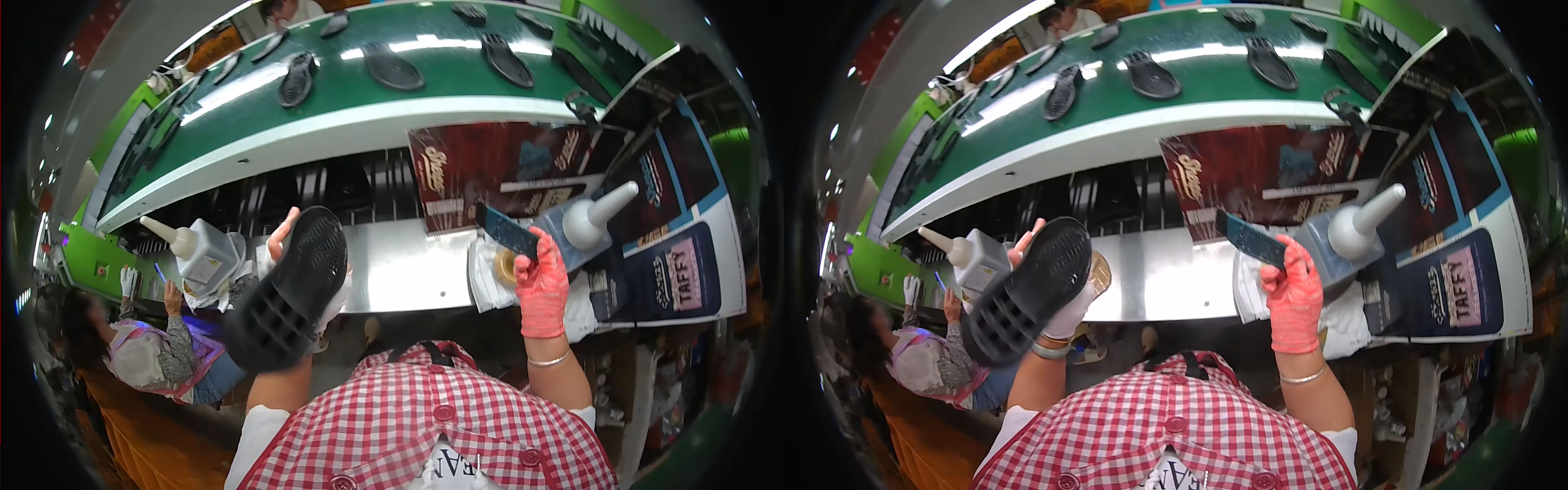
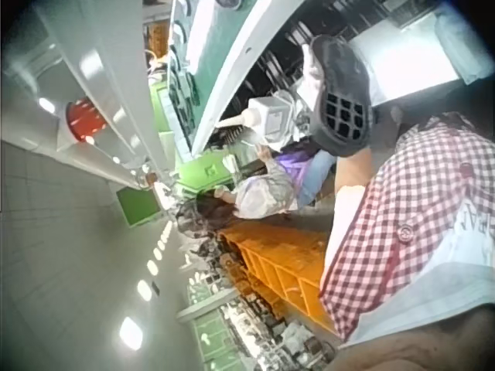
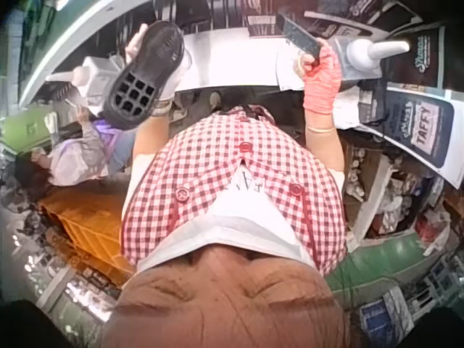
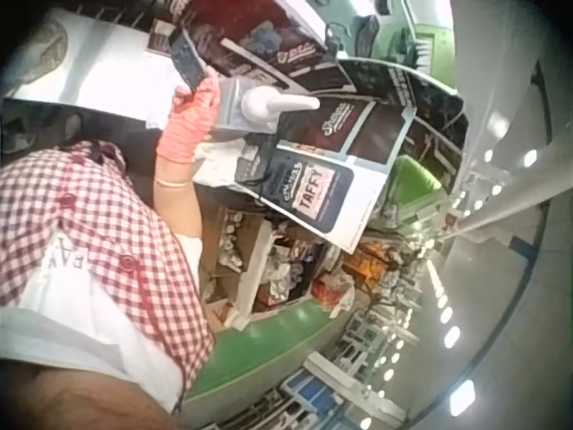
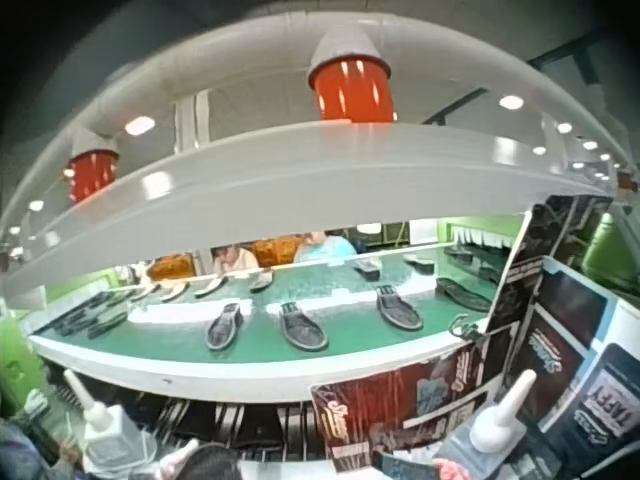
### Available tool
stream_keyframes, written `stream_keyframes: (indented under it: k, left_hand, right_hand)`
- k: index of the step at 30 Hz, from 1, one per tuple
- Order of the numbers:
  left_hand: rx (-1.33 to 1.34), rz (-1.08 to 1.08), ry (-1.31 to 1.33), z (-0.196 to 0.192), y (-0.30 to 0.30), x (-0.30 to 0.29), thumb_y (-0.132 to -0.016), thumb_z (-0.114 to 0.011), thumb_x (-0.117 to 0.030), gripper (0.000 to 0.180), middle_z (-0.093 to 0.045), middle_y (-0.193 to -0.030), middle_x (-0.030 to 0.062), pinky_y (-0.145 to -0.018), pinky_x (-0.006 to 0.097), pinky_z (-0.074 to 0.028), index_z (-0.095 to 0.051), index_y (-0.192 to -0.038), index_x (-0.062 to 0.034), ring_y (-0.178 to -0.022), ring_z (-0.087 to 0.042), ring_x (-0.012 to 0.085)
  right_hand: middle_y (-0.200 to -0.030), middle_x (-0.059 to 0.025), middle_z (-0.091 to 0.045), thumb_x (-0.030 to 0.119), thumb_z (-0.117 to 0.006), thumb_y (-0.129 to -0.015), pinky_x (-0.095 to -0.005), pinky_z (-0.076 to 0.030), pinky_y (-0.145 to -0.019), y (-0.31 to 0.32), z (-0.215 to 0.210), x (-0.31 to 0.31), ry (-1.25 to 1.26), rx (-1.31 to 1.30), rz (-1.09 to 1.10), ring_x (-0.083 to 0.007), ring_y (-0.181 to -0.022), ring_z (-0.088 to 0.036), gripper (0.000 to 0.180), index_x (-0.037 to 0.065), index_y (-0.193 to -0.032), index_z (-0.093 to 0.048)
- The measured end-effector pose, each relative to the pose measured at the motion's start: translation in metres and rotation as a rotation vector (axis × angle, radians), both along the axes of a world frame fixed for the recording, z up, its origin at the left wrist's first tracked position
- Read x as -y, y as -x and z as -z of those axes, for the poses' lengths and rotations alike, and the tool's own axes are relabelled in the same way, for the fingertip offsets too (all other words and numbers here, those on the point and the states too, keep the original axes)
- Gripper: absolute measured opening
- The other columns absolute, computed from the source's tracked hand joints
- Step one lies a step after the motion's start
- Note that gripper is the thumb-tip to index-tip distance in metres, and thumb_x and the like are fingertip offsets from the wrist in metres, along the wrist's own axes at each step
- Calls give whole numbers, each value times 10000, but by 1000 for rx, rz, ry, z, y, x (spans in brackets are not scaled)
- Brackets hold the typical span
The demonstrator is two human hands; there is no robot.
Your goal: The person scrubs the soles of black slippers using a blue brush and a cleaning solution. They repeatedly pick up slippers from a conveyor belt, scrub the textured bottom surface, and place them back on the belt.
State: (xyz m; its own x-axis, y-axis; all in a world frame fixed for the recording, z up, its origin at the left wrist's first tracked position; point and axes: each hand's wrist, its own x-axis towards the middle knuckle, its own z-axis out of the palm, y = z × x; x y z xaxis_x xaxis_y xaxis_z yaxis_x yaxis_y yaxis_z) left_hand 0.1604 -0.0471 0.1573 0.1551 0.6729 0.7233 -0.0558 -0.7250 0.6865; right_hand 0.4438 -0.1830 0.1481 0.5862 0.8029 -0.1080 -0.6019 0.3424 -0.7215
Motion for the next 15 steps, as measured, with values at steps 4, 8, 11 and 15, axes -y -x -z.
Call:
stream_keyframes:
  k: [4, 8, 11, 15]
  left_hand:
    - [91, 174, -200, -24, 29, -22, -931, -496, -330, 403, -276, -1393, 165, -818, 345, -553, -358, -1284, -194, -1132, -508, 267]
    - [-102, 149, -515, -48, 53, -45, -918, -529, -302, 488, -287, -1381, 229, -814, 335, -550, -312, -1345, -210, -1115, -526, 280]
    - [-123, 270, -506, -59, 66, -57, -909, -547, -303, 513, -217, -1427, 231, -836, 330, -546, -313, -1360, -232, -1123, -523, 290]
    - [-109, 341, -429, -62, 77, -68, -901, -560, -302, 507, -195, -1443, 174, -838, 345, -555, -315, -1345, -291, -1107, -540, 296]
  right_hand:
    - [-758, -25, -552, 241, -574, -915, -206, -389, -508, 2, 7, 2, -15, -8, -26, -91, -604, -502, 292, 20, -1103, -543]
    - [-781, -25, -563, 218, -600, -900, -202, -393, -504, 8, 11, -2, 9, -26, 10, -96, -615, -521, 276, 21, -1088, -554]
    - [-794, -25, -572, 220, -599, -900, -198, -400, -504, 16, 9, -7, -13, -23, 33, -93, -613, -529, 270, 24, -1083, -560]
    - [-802, -18, -582, 226, -599, -900, -181, -403, -490, 31, 13, -18, 34, -17, 54, -80, -602, -534, 269, 30, -1080, -561]
